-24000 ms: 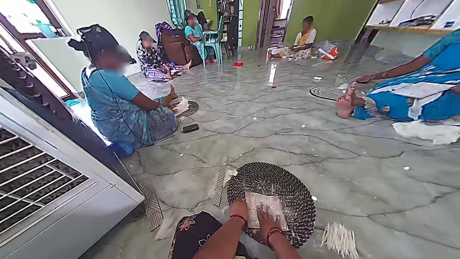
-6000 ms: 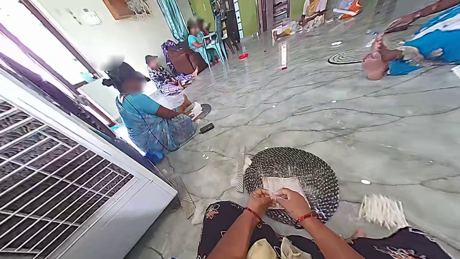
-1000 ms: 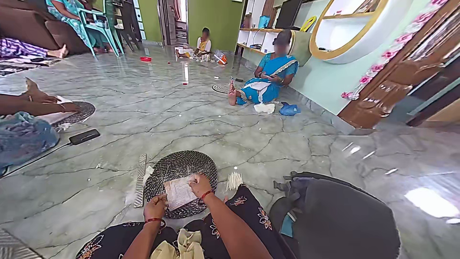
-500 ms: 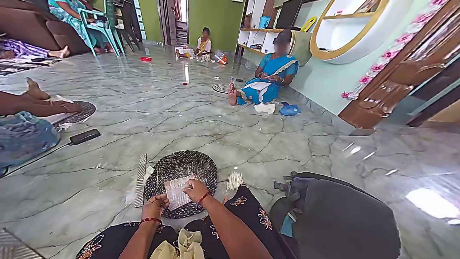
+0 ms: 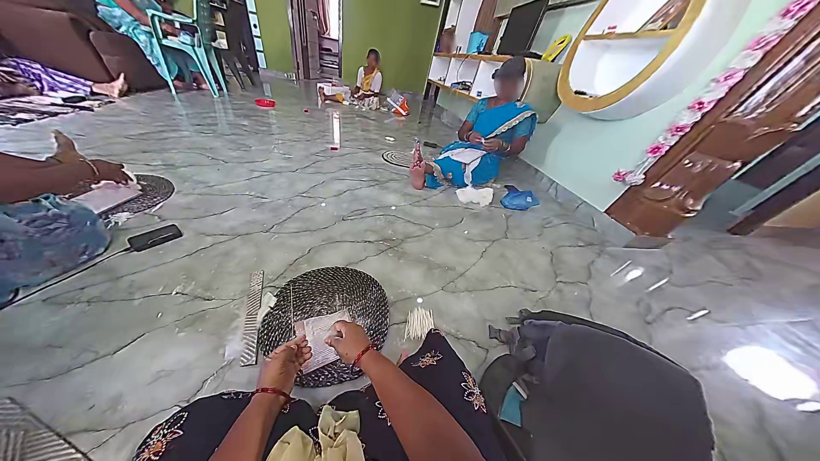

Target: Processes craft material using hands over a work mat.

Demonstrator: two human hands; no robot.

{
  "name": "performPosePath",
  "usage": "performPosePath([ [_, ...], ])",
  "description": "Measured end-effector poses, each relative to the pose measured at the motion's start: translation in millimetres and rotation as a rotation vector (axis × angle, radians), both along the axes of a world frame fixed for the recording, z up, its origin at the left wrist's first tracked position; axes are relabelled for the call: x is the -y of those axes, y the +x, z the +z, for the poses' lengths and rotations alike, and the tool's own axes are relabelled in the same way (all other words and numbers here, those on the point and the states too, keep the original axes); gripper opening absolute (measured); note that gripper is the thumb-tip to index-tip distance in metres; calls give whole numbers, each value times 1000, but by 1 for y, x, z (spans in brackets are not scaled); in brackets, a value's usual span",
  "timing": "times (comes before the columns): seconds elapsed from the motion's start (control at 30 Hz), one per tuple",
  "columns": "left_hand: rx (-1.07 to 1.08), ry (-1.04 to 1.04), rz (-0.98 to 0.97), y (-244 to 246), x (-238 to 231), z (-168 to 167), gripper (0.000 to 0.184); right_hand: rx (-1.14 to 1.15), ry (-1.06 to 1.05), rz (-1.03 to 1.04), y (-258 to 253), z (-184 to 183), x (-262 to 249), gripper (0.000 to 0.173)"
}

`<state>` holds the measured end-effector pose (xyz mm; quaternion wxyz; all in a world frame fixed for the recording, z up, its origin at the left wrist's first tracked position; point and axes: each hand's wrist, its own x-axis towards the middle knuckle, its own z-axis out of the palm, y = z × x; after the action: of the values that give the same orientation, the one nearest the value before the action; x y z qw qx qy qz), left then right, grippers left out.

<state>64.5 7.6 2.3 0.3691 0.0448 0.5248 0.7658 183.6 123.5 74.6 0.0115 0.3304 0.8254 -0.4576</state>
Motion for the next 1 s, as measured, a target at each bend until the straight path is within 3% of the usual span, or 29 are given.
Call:
performPosePath([
  [0.4,-31,214,-221,4,9,-10,24,-94,-88,62,-2,-4,6,29],
  [1.0,-72,140,-232,7,9,-1,27,-102,-66,76,-3,-9,8,30],
])
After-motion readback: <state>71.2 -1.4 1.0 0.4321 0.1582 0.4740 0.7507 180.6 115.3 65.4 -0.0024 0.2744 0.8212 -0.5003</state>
